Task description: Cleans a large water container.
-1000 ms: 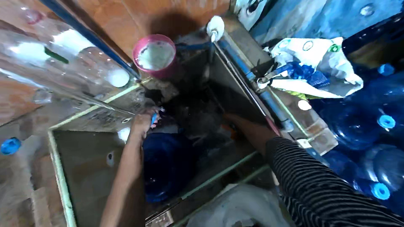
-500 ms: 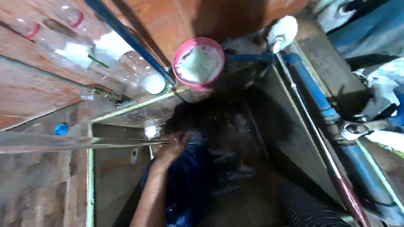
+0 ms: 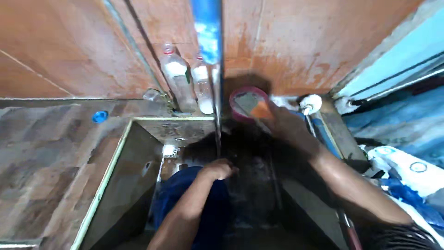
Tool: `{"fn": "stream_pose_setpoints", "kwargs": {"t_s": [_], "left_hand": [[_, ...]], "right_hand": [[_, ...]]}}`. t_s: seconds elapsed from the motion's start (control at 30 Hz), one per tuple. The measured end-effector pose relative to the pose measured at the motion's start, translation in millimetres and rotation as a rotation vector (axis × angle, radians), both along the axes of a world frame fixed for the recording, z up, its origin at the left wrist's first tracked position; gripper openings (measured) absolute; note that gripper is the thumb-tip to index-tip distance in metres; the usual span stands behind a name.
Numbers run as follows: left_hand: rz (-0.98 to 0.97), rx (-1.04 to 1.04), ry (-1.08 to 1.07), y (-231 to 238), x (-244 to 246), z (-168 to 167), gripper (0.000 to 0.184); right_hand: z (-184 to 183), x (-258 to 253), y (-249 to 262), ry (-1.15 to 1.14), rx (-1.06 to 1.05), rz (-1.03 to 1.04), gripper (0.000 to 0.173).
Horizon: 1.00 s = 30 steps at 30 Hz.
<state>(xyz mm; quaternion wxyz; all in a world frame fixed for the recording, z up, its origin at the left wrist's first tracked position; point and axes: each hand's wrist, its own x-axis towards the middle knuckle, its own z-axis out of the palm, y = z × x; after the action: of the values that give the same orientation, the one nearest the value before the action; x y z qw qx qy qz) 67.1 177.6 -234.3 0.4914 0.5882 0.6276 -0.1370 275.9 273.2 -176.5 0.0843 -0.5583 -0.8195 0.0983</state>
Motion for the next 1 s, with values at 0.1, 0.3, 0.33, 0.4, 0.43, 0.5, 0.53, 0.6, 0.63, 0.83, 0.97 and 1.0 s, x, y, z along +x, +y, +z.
{"fn": "stream_pose_setpoints", "kwargs": {"t_s": [0.1,0.3,0.33,0.4,0.43,0.5,0.53,0.6,0.63,0.83,0.97,1.0], "left_hand": [[-0.001,0.021,-0.046,-3.7,-5.4,-2.5,0.055],[-0.062,0.078,-0.176,-7.4,-9.0,-3.6,0.053],[-0.085,0.094,-0.193,-7.0,-8.5,-6.1,0.051],[-0.102,0.12,-0.235,-6.0,-6.0,-11.1,0.049],[-0.097,0.118,-0.265,-5.8,-4.2,-9.8,0.051],[0.009,0.129,-0.343,-6.7,-3.0,-3.0,0.054],[0.151,0.146,-0.396,-7.3,-2.9,-0.2,0.054],[0.593,0.164,-0.593,-7.6,-1.2,0.0,0.051],[0.845,0.179,-0.737,-4.7,-0.3,-3.2,0.048],[1.368,0.16,-1.123,-12.4,19.5,-7.6,0.038],[1.446,0.255,-0.996,-23.4,29.3,-15.7,0.036],[1.454,0.266,-1.035,-23.8,21.1,-13.8,0.041]], "right_hand": [[13.9,-43.5,58.9,-0.089,-0.041,0.06,0.075],[-37.7,-90.6,117.8,-0.144,-0.229,0.04,0.051],[-38.9,-94.0,115.6,-0.118,-0.23,0.023,0.046],[-35.4,-95.0,111.5,-0.077,-0.243,-0.006,0.044],[-33.1,-90.2,111.3,-0.055,-0.238,-0.016,0.047],[-17.2,-76.6,101.3,0.015,-0.207,-0.019,0.062],[-3.5,-70.8,86.3,0.077,-0.183,-0.01,0.069],[10.9,-53.2,32.9,0.275,-0.16,0.044,0.076],[8.2,-45.0,-3.5,0.377,-0.175,0.067,0.076],[-58.3,-54.9,-105.4,0.558,-0.393,0.014,0.064],[-81.7,-60.1,-120.7,0.701,-0.411,-0.113,0.065],[-76.6,-66.3,-136.3,0.733,-0.395,-0.054,0.063]]}}
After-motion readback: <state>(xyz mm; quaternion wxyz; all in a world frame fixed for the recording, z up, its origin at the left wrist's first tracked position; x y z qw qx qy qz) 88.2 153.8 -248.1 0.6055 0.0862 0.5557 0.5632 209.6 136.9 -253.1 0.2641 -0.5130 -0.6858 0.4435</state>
